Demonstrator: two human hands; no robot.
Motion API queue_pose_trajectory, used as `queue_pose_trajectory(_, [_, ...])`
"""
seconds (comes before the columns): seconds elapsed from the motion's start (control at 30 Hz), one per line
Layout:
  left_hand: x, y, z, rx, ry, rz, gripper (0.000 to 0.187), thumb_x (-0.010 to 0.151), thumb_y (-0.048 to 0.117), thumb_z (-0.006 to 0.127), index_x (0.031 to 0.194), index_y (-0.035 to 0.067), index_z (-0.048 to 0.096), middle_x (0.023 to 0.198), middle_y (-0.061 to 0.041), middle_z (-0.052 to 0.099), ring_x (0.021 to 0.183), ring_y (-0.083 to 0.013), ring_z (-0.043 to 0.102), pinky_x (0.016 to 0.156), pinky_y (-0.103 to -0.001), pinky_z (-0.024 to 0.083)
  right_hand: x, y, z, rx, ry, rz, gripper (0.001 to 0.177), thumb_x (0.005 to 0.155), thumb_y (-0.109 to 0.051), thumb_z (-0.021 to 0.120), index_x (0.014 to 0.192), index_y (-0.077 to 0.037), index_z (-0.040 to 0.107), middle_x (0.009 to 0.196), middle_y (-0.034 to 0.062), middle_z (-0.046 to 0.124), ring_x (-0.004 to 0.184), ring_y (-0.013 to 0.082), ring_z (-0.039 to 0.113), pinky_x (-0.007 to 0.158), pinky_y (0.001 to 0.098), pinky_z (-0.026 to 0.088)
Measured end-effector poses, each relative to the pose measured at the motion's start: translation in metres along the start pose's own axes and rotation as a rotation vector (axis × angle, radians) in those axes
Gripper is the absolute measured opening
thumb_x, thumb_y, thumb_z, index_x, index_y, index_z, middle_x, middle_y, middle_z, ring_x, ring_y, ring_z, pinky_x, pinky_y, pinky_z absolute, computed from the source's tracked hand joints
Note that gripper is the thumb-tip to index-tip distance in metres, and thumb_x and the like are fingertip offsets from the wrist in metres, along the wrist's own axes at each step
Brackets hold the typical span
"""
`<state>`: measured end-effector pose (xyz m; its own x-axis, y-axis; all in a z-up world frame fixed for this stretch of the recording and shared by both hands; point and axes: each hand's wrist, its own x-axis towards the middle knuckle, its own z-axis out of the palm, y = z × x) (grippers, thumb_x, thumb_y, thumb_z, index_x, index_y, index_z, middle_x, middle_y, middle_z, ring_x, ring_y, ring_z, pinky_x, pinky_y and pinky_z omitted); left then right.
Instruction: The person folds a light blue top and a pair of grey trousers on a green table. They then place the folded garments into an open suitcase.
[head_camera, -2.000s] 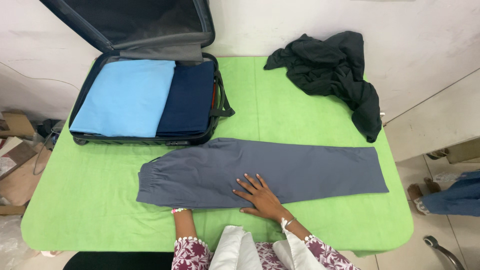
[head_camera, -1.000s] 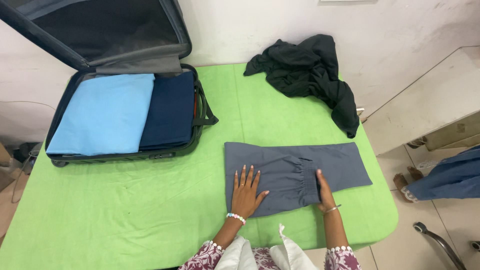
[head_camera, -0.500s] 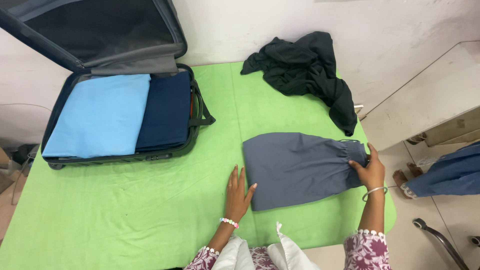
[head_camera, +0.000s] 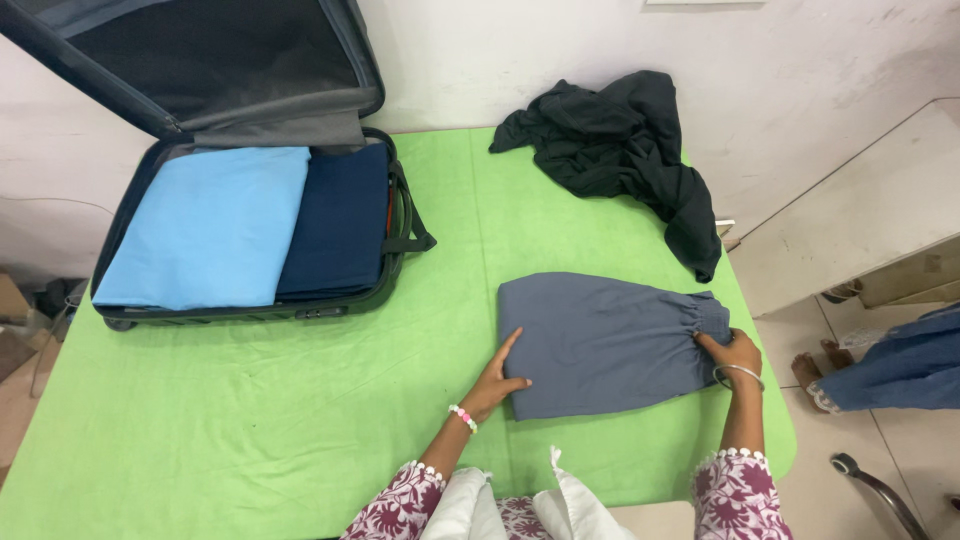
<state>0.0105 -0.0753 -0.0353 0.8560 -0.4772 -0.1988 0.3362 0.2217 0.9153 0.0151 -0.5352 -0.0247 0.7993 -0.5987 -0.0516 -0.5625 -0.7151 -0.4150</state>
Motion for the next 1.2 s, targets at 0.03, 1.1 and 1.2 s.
queue_pose_trajectory(0.03, [0.004,0.005,0.000,0.000,-0.021,0.022,0.095,0.077,-0.016,0.061,0.160,0.018,0.031,0.161,-0.011,0.036,0.140,-0.0173,0.045,0.113,-0.032,0.041,0.000,-0.003,-0.005,0.020,-0.042,-0.012,0.093,0.068,-0.057,0.085,0.129,0.011,0.067,0.115,0.0330,0.072,0.106,0.0437,0.071,0.096,0.0483,0.055])
queue_pose_trajectory(1.1, [-0.067,0.010,-0.053,1.653,0.648,0.184,0.064,0.094,0.051,0.057,0.146,0.013,0.052,0.159,-0.020,0.034,0.149,-0.0460,0.023,0.119,-0.062,0.017,-0.101,-0.086,0.088,0.437,-0.082,-0.129,0.079,0.077,-0.041,0.085,0.136,0.004,0.060,0.109,0.0260,0.074,0.098,0.0336,0.073,0.089,0.0383,0.055])
queue_pose_trajectory(1.2, [-0.068,0.016,-0.051,1.627,0.635,0.177,0.065,0.093,0.050,0.058,0.145,0.012,0.052,0.160,-0.020,0.031,0.149,-0.0467,0.020,0.119,-0.063,0.015,-0.103,-0.093,0.065,0.627,-0.023,-0.250,0.075,0.077,-0.038,0.085,0.134,0.005,0.061,0.117,0.0245,0.072,0.105,0.0292,0.072,0.092,0.0357,0.054])
